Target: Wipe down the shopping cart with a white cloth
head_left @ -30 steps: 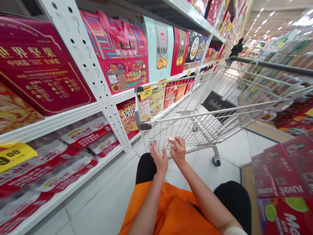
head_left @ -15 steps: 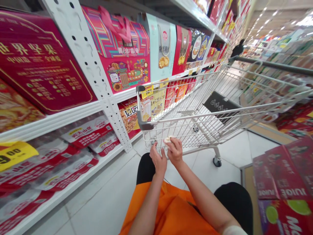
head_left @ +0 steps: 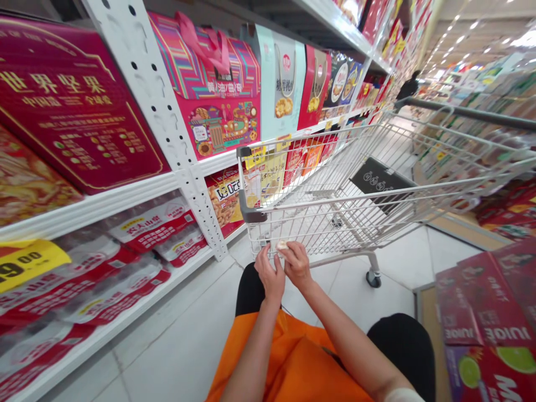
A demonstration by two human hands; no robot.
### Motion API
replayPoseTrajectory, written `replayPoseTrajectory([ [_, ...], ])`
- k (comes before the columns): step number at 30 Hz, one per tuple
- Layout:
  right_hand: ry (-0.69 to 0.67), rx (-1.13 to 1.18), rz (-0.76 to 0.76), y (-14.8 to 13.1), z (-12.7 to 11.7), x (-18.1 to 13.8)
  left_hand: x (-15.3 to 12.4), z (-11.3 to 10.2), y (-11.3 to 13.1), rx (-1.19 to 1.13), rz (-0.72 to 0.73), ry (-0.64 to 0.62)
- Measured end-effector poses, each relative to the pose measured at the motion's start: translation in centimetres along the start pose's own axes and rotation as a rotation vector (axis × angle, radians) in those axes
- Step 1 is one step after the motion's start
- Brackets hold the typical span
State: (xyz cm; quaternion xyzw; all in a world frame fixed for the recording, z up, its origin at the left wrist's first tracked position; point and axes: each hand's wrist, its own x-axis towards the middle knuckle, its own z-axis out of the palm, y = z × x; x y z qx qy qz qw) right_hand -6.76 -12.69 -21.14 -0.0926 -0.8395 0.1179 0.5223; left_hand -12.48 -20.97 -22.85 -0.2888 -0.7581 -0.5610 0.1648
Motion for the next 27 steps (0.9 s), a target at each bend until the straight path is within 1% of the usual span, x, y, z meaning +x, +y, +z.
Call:
replayPoseTrajectory([
  [3,-0.035,0.019,0.022,-0.2,0.2,-1.0,0.1,-0.3,0.0,0.031,0.017,-0.002],
  [7,0.047,0.026,0.044,-0.7,-0.1,0.0,0.1,-0.5,0.2,0.049,0.0,0.056],
  [9,0.063,0.013,0.042,-0.8,-0.1,0.7,0.1,-0.6,0.3,0.035,-0.021,0.089],
  [11,0.036,0.007,0.034,-0.9,0.2,0.7,0.3,-0.6,0.3,0.012,-0.028,0.099],
  [14,-0.043,0.016,0.021,-1.1,0.7,-0.3,0.3,-0.6,0.1,-0.025,-0.016,0.078],
  [16,-0.069,0.027,0.02,-1.2,0.7,-0.8,0.2,-0.6,-0.3,-0.055,-0.039,0.073],
  [22,0.057,0.024,0.019,-1.2,0.4,1.3,0.0,-0.6,-1.4,-0.118,-0.153,0.061],
  [24,0.029,0.032,0.017,-1.2,0.7,1.1,0.1,-0.8,-1.5,-0.137,-0.167,0.053],
  [27,-0.071,0.029,0.01,-1.4,1.3,-0.5,0.4,-1.1,-1.5,-0.168,-0.167,0.037],
])
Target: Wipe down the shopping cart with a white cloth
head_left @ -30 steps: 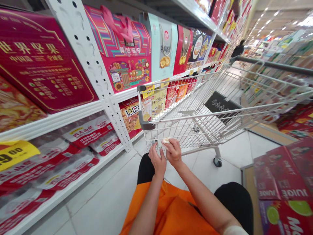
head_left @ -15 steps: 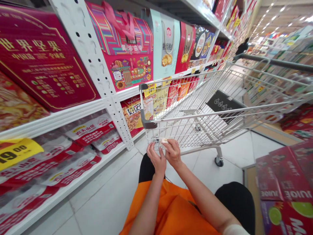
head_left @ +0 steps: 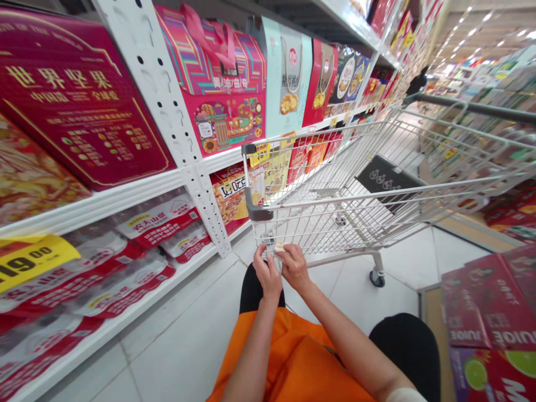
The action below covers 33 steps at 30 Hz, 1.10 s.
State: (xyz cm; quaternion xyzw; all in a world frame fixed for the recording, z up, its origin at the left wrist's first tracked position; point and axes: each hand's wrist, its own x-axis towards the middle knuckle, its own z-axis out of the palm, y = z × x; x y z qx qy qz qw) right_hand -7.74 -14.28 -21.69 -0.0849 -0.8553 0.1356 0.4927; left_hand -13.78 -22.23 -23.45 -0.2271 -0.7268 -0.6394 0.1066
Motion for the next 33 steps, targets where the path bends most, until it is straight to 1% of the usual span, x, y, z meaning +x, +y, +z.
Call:
replayPoseTrajectory([
  [2,-0.042,-0.004,0.006,-0.2,0.2,-0.8,0.0,-0.2,0.1,-0.01,0.0,-0.009],
  [3,-0.038,-0.001,0.013,-0.4,0.2,-0.8,0.0,-0.3,0.1,-0.013,-0.001,-0.012],
  [6,0.035,0.016,0.02,-0.8,-0.2,0.4,0.0,-0.5,0.1,-0.016,-0.007,-0.023],
  [9,0.102,0.007,-0.008,-0.8,-0.2,1.6,0.0,-0.7,0.2,-0.018,-0.01,-0.028],
  [11,0.077,-0.006,-0.01,-0.8,0.1,1.3,0.1,-0.8,0.3,-0.021,-0.004,-0.026],
  [14,-0.012,-0.023,0.008,-0.9,0.5,-0.1,0.2,-0.9,0.3,-0.025,0.014,-0.023],
  [16,-0.04,-0.012,0.016,-1.1,0.5,-0.5,0.1,-1.0,0.2,-0.023,0.025,-0.027],
  [22,0.036,0.047,0.003,-2.1,0.9,1.6,-0.1,-1.3,-0.3,0.019,0.048,-0.035],
  [24,0.036,0.041,0.004,-2.1,1.4,1.4,0.1,-1.5,-0.3,0.04,0.07,-0.038],
  [26,0.008,0.031,-0.006,-2.0,1.8,0.5,0.3,-1.7,-0.4,0.062,0.095,-0.041],
  [29,-0.04,0.028,-0.033,-1.9,1.8,-0.8,0.6,-2.0,-0.7,0.091,0.109,-0.042],
  [31,-0.025,0.034,-0.06,-1.9,1.5,-0.6,0.6,-2.1,-0.8,0.102,0.101,-0.038],
  [33,0.03,0.029,-0.086,-2.1,1.2,0.4,0.5,-2.0,-0.8,0.101,0.09,-0.032],
])
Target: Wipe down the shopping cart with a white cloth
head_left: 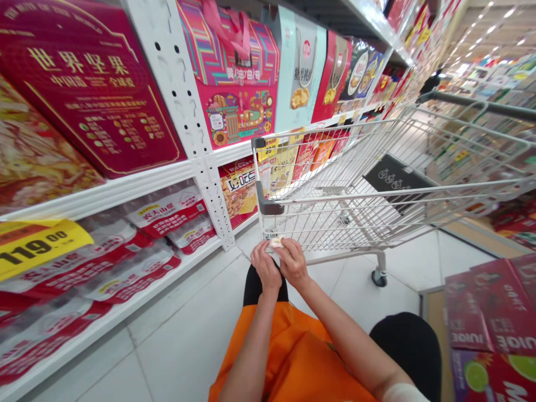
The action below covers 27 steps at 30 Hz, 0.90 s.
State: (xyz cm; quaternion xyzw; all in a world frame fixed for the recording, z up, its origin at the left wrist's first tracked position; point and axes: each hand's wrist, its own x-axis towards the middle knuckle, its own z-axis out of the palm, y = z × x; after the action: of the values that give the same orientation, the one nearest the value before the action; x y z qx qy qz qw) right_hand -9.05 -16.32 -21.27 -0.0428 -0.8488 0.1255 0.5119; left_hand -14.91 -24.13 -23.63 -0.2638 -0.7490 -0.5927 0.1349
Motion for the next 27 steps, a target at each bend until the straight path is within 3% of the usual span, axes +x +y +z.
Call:
replayPoseTrajectory([
  [4,0.039,-0.05,-0.039,0.3,0.3,1.2,0.0,0.2,0.3,-0.013,-0.012,0.001],
  [10,-0.145,-0.071,-0.083,0.7,0.7,-1.0,0.2,-0.3,0.4,-0.054,-0.05,0.017],
  [14,-0.089,-0.101,-0.11,0.1,0.5,0.7,0.0,-0.3,0.3,-0.085,-0.099,0.047],
  [17,-0.122,-0.132,-0.185,0.1,0.8,1.9,0.0,-0.2,0.2,-0.098,-0.131,0.065],
  [21,-0.193,-0.164,-0.256,0.4,1.2,0.3,0.2,-0.4,0.4,-0.114,-0.144,0.055],
  [24,-0.216,-0.172,-0.206,0.1,1.1,-0.6,0.2,-0.5,0.3,-0.125,-0.155,0.039],
  [27,-0.16,-0.151,-0.183,-0.2,0.8,0.5,0.0,-0.3,-0.2,-0.127,-0.181,0.029],
])
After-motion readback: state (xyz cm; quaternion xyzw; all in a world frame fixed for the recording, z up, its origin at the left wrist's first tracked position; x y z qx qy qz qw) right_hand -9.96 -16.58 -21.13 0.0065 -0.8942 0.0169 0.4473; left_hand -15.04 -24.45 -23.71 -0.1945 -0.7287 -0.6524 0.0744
